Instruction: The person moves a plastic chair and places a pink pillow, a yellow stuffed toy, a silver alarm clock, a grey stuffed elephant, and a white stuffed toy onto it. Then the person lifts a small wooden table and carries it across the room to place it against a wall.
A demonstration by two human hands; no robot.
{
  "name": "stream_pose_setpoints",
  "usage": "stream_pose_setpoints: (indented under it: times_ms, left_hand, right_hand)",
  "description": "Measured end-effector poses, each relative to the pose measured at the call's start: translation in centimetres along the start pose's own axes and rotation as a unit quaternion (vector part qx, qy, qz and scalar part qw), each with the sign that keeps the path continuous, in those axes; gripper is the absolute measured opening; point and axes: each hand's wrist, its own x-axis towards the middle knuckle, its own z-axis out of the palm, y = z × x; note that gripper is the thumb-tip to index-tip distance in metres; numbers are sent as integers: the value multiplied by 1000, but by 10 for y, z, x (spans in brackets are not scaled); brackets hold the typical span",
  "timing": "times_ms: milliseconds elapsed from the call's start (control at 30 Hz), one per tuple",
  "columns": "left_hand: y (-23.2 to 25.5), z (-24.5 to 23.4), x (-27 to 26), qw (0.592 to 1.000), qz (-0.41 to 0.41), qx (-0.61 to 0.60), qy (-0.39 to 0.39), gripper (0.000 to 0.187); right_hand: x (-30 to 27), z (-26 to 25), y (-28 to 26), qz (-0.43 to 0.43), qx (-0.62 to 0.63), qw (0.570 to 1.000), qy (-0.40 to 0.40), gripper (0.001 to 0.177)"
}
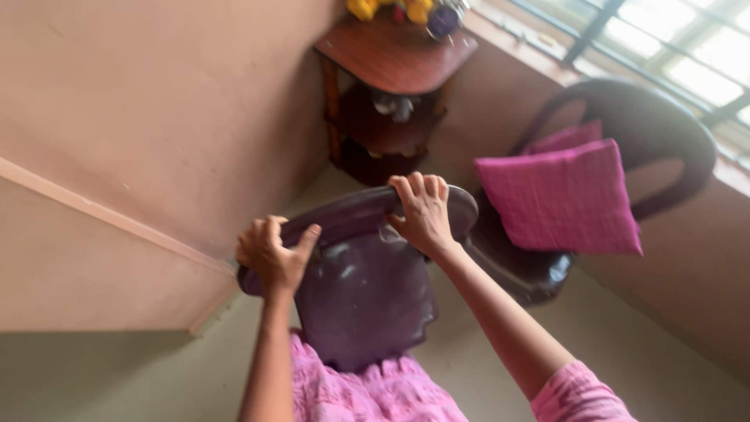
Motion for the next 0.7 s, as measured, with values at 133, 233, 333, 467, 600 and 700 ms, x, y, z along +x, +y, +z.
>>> stream_pose_setpoints:
  times_ms: [133,233,333,467,600,700]
  left_hand:
    - [5,-12,-24,998,53,-11,-35,68]
    - [7,-22,-39,997,63,-10,-47,71]
    - [5,-33,-50,997,69,4,-45,72]
    - [5,-47,-72,995,75,20,-60,74]
    - [6,-63,-105,992,123,13,-37,70]
    - [8,-78,-133,991,127,-8,-36,67]
  right_hand:
    - [-52,-37,4,4,25,1000,4,69]
    - [-88,-51,13,17,62,997,33,66]
    - [-127,-42,35,105,72,988,87,59]
    - [-190,-26,69,191,119,962,155,48]
    - [-243,-34,62,298,176,928,140,41]
    - [-280,-46,34,351,215,894,178,37]
